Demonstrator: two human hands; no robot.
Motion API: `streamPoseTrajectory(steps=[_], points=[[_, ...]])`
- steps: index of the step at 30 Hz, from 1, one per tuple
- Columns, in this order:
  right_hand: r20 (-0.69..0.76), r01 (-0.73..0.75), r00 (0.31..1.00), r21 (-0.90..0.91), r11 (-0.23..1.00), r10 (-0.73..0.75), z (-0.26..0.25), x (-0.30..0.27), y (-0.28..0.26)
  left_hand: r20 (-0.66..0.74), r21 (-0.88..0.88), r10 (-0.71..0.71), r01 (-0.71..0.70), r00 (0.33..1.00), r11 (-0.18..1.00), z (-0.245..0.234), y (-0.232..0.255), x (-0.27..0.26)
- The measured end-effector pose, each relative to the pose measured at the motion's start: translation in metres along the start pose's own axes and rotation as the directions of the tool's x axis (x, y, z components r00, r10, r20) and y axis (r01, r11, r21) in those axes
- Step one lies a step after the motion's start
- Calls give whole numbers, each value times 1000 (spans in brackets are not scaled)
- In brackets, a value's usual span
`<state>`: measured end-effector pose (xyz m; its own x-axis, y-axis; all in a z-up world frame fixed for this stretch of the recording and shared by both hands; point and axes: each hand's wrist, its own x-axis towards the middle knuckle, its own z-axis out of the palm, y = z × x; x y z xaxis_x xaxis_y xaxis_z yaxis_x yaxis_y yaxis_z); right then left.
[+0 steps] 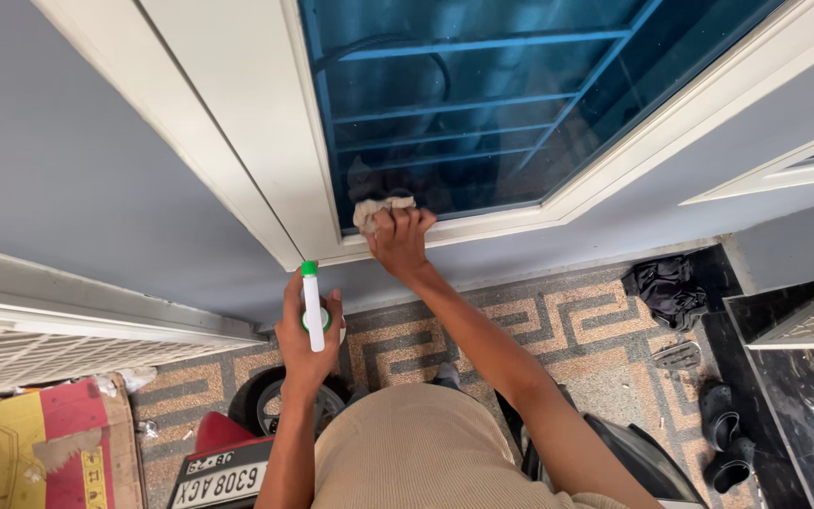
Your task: The person cleans a window pane by spraying a liquid from a bottle and wiping the glass surface with a cloth.
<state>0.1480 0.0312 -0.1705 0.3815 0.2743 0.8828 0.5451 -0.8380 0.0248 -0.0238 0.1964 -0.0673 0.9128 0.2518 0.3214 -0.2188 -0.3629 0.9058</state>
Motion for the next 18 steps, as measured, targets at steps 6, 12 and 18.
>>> streamPoseTrajectory(steps=[6, 12, 18], points=[[-214, 9, 977, 7, 1000, -7, -53, 148, -9, 0, -36, -1, 1, 1000, 999, -24, 12, 10], [-349, -16, 937, -70, 997, -9, -128, 295, -21, -24, -31, 74, -75, 997, 997, -40, 18, 14], [-325, -13, 946, -21, 1000, 6, -109, 259, -28, -6, -35, 66, -66, 998, 997, -41, 14, 22]])
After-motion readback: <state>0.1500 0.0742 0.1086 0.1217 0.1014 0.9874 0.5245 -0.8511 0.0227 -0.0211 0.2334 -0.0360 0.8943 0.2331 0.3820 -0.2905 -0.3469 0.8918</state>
